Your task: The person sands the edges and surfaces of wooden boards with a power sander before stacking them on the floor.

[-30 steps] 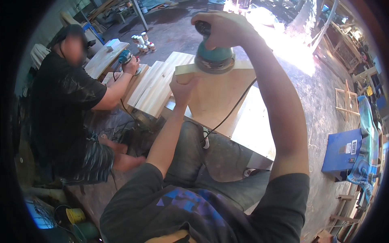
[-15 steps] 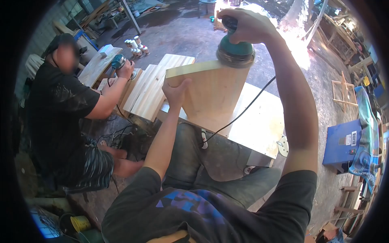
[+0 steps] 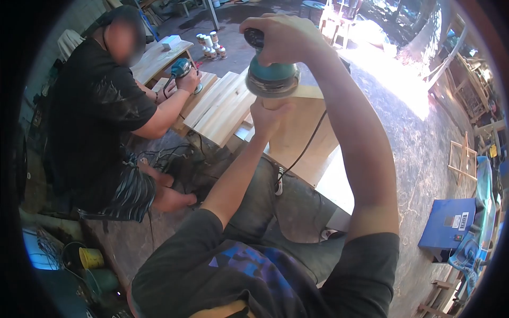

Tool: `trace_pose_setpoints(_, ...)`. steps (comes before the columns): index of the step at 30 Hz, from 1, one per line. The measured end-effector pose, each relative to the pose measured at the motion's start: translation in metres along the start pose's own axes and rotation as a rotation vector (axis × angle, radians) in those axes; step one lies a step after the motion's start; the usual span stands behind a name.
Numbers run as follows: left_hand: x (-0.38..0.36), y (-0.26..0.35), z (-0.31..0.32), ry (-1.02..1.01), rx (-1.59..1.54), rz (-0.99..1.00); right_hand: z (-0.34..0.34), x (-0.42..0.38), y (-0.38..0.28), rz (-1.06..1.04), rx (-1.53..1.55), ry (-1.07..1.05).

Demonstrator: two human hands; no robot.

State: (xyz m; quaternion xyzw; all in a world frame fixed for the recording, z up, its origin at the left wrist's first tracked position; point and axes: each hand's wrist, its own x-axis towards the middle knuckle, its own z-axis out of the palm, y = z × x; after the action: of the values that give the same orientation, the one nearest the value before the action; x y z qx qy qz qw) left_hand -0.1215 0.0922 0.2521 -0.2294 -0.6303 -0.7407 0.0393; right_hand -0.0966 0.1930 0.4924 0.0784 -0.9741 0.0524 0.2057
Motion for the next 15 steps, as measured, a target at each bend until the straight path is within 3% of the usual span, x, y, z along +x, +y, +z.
trace_pose_setpoints(10,0.0,-0.003,0.0,0.026,0.04,0.094,0.008,0.021,-0.011,-0.003,-0.043,-0.04)
trace_pose_setpoints(13,-0.001,-0.003,0.001,0.037,0.019,0.12,0.002,0.02,-0.007,0.093,-0.055,-0.079)
trace_pose_setpoints(15,-0.001,0.0,0.002,0.055,0.024,0.121,0.005,0.011,0.003,0.046,-0.062,-0.009)
